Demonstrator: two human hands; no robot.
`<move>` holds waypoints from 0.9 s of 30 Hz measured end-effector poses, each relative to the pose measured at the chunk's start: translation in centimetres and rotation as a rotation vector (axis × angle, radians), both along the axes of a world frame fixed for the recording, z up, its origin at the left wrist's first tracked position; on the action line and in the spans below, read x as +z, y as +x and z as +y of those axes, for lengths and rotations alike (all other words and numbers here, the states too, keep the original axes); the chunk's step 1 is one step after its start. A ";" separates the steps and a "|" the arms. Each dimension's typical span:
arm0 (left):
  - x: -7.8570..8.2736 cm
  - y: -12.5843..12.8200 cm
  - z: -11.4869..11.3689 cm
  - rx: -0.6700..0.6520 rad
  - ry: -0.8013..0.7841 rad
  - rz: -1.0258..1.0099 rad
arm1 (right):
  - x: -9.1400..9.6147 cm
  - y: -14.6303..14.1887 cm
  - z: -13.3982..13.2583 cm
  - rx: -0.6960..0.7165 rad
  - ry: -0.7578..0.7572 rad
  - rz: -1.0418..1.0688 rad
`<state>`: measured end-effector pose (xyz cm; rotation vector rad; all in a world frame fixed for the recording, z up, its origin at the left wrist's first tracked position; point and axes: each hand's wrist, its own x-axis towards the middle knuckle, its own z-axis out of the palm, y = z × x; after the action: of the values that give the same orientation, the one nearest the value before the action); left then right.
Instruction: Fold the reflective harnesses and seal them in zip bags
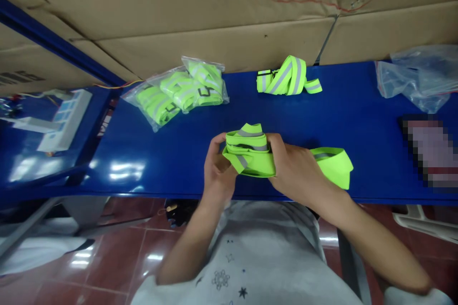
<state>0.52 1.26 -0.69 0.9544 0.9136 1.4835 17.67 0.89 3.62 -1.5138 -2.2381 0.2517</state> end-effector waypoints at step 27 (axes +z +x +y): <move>2.1 0.2 -1.5 0.108 0.264 0.466 | -1.3 1.4 -0.3 -0.012 0.254 0.093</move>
<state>0.76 -0.20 1.46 1.5077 1.1301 1.5256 19.12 0.64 2.29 -1.3521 -2.0974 0.0310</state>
